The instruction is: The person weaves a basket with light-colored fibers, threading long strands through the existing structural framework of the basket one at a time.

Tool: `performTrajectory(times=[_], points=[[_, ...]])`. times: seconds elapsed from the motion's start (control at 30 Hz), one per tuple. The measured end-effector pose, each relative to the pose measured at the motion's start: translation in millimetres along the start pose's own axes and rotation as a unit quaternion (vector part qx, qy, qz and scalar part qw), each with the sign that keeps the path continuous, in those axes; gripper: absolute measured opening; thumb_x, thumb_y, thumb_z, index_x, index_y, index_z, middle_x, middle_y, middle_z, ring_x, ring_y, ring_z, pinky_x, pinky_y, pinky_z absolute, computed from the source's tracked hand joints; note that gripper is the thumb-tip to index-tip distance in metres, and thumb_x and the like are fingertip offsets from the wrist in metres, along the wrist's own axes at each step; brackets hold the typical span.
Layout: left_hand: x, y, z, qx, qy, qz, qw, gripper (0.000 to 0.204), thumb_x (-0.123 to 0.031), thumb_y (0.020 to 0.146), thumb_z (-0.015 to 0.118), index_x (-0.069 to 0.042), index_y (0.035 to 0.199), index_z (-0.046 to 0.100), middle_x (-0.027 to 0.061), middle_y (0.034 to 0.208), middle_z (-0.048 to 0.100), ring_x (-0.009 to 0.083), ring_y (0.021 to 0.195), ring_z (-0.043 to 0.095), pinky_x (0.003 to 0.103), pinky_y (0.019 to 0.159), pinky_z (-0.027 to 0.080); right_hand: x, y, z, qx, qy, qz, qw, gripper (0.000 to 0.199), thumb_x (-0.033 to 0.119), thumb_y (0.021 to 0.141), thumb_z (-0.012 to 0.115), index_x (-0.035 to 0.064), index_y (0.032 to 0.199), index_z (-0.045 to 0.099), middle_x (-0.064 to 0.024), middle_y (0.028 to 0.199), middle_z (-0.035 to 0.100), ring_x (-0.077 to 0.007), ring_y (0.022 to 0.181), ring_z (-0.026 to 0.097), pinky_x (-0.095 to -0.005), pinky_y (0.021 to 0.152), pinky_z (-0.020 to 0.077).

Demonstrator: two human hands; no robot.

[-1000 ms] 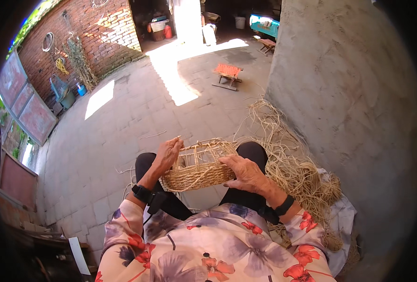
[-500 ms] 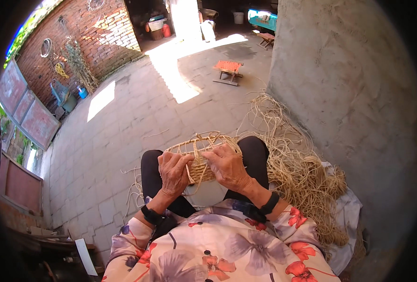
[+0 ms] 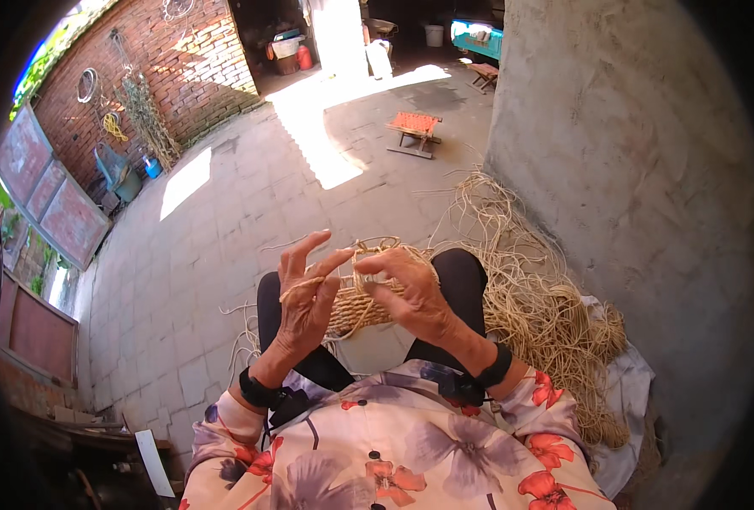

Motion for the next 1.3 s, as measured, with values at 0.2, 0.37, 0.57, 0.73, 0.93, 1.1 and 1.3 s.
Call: performTrajectory(times=[0.2, 0.37, 0.57, 0.73, 0.93, 1.1, 1.3], points=[[-21.8, 12.2, 23.7, 0.001, -0.270, -0.076, 0.960, 0.038, -0.033, 0.103, 0.046, -0.014, 0.130, 0.065, 0.0153, 0.141, 0.048, 0.0307, 0.130, 0.042, 0.045, 0.108, 0.033, 1.4, -2.2, 31.7, 0.005, 0.210, 0.057, 0.976, 0.025, 0.008, 0.092, 0.067, 0.0026, 0.116, 0.061, -0.0036, 0.101, 0.064, -0.0117, 0.095, 0.059, -0.0281, 0.085, 0.0480], [-19.8, 2.2, 29.5, -0.005, -0.330, -0.103, 0.938, 0.031, -0.027, 0.102, 0.051, -0.010, 0.125, 0.066, 0.0151, 0.132, 0.054, 0.0269, 0.125, 0.048, 0.039, 0.105, 0.038, 4.3, -2.8, 16.4, -0.029, 0.238, 0.064, 0.969, 0.020, 0.011, 0.097, 0.064, 0.0031, 0.115, 0.060, 0.0002, 0.098, 0.063, -0.0098, 0.091, 0.058, -0.0265, 0.084, 0.0474], [10.2, -24.9, 34.0, 0.013, -0.416, -0.283, 0.864, 0.015, -0.004, 0.089, 0.071, -0.002, 0.104, 0.069, 0.0067, 0.093, 0.070, 0.0120, 0.084, 0.067, 0.022, 0.077, 0.051, -21.4, -32.5, -1.1, -0.028, 0.256, 0.212, 0.943, 0.012, 0.013, 0.096, 0.065, 0.0008, 0.099, 0.063, 0.0002, 0.085, 0.064, -0.0039, 0.077, 0.058, -0.0200, 0.069, 0.0482], [10.8, -22.6, 33.4, 0.051, -0.107, -0.095, 0.988, 0.014, 0.000, 0.082, 0.072, -0.003, 0.094, 0.068, 0.0068, 0.082, 0.066, 0.0163, 0.072, 0.064, 0.029, 0.066, 0.051, -49.0, -41.1, -2.8, -0.064, 0.097, 0.196, 0.974, 0.012, 0.011, 0.094, 0.067, -0.0004, 0.092, 0.065, 0.0015, 0.076, 0.063, -0.0026, 0.072, 0.055, -0.0207, 0.064, 0.0474], [3.7, -17.7, 41.4, 0.080, 0.040, 0.051, 0.995, 0.013, -0.003, 0.076, 0.068, -0.006, 0.087, 0.062, 0.0087, 0.076, 0.055, 0.0287, 0.075, 0.057, 0.042, 0.068, 0.047, -49.9, -42.9, -3.8, -0.086, 0.036, 0.192, 0.977, 0.010, 0.007, 0.090, 0.067, -0.0022, 0.087, 0.064, -0.0008, 0.074, 0.064, -0.0029, 0.070, 0.056, -0.0232, 0.062, 0.0491], [5.3, -17.5, 43.8, 0.084, 0.090, 0.093, 0.988, 0.018, -0.003, 0.073, 0.070, -0.009, 0.090, 0.064, 0.0062, 0.076, 0.052, 0.0261, 0.073, 0.055, 0.040, 0.067, 0.044, -43.5, -42.7, -5.6, -0.089, -0.042, 0.183, 0.978, 0.008, 0.004, 0.086, 0.067, -0.0028, 0.086, 0.062, -0.0082, 0.074, 0.067, -0.0079, 0.067, 0.060, -0.0259, 0.060, 0.0502], [0.4, -17.6, 39.9, 0.098, 0.143, 0.091, 0.981, 0.011, -0.013, 0.077, 0.068, -0.011, 0.085, 0.061, 0.0061, 0.080, 0.053, 0.0247, 0.075, 0.054, 0.040, 0.068, 0.042, -28.4, -36.5, -2.0, -0.101, -0.103, 0.100, 0.985, 0.005, 0.002, 0.082, 0.066, -0.0001, 0.085, 0.062, -0.0121, 0.073, 0.065, -0.0197, 0.062, 0.064, -0.0311, 0.057, 0.0496]])
Point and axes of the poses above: each hand's wrist, its own y-axis towards the middle knuckle, its own z-axis out of the palm, x = y × z, the point moved 3 cm from there along y, towards the middle knuckle
